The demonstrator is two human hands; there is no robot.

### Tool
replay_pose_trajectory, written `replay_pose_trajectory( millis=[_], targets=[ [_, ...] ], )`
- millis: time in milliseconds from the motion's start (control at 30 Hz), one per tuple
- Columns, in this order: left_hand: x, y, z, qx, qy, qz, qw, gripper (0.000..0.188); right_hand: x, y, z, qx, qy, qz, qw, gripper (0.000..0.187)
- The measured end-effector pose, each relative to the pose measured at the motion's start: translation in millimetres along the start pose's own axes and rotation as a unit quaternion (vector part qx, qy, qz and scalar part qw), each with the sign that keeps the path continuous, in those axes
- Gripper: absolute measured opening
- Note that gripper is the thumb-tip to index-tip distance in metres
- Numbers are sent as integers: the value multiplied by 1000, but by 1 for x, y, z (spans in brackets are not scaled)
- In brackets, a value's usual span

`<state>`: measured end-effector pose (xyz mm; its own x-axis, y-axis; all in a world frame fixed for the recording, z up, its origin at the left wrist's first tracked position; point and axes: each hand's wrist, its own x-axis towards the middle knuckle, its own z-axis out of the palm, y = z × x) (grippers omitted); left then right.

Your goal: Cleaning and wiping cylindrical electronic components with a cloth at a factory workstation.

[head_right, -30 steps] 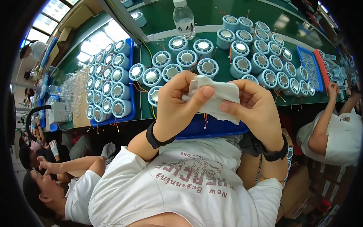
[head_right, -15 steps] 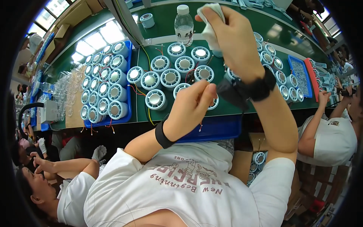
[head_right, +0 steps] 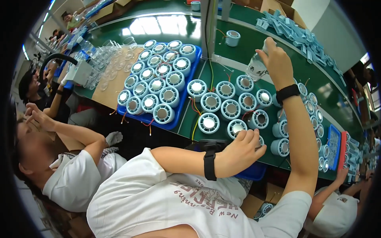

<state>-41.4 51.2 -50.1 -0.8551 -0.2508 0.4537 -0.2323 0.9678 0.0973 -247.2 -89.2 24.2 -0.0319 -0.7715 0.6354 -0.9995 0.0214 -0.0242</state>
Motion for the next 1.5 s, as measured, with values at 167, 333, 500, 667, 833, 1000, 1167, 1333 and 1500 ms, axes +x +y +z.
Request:
replay_pose_trajectory(
  millis=[167,333,500,667,833,1000,1167,1333,1500],
  targets=[
    [2,-9,-11,-110,-75,8,991,40,6,13,2,74,55,36,995,32],
    [0,-13,-8,-256,-28,10,966,49,23,59,-45,66,177,251,949,32],
    [-7,-13,-46,-384,10,-10,923,59,9,109,-40,622,122,444,633,28],
    [-23,-30,-63,-684,112,-151,704,74,-12,63,-51,817,28,506,275,25],
    [-27,-43,-75,-656,203,-122,717,73,5,99,-9,852,3,402,335,22],
    [-34,-49,-73,-597,256,-106,753,79,-20,107,-3,882,7,200,426,25],
    [-40,-49,-69,-570,272,-116,766,82,-29,39,3,88,237,-56,966,23],
    [-40,-50,-59,-523,303,-102,790,75,-41,39,12,51,155,-127,978,19],
    [-45,-53,-39,-402,338,-120,842,71,-42,28,-12,96,105,-24,990,32]
  ],
)
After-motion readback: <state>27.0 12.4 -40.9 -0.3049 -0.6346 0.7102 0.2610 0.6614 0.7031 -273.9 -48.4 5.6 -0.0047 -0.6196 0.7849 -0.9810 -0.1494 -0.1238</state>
